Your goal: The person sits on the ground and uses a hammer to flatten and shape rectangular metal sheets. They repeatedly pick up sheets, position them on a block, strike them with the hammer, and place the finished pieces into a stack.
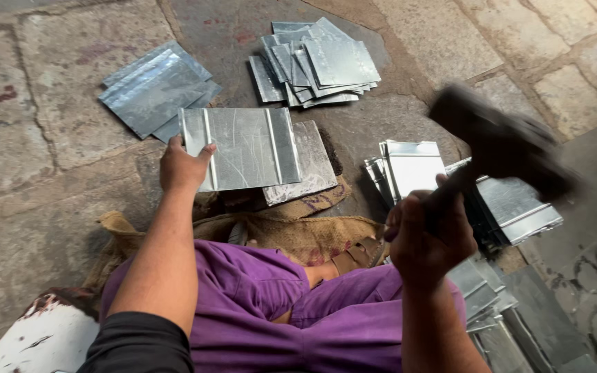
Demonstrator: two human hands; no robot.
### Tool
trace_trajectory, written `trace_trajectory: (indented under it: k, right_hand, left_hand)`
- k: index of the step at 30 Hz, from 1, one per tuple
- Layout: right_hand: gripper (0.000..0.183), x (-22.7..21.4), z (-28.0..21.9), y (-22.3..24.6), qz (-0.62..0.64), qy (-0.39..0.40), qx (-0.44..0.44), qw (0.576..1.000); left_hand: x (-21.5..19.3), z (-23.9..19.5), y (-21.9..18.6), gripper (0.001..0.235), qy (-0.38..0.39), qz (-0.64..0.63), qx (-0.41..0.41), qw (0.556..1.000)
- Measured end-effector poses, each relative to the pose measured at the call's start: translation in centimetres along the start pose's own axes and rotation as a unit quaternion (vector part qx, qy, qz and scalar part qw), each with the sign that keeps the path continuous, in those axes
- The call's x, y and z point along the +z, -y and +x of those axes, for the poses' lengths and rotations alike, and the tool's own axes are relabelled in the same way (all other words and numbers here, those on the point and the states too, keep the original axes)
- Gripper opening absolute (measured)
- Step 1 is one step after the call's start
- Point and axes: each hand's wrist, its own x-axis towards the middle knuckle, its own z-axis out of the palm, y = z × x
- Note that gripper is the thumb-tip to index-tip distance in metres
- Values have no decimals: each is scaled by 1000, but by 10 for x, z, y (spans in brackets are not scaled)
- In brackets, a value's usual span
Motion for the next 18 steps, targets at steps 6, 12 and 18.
trace_trajectory:
  k: [6,12,18]
  right_hand:
    - [23,36,-34,-73,-263,166,10,950]
    - [18,23,-29,-74,-238,151,132,950]
    - [25,20,-32,-79,-206,140,56,967]
  left_hand:
    - [-5,-6,-8,79,1,-3,19,1000]
    - [0,-5,0,73,-1,-21,29,999]
    - [-6,-3,-7,72,-18,-24,31,999]
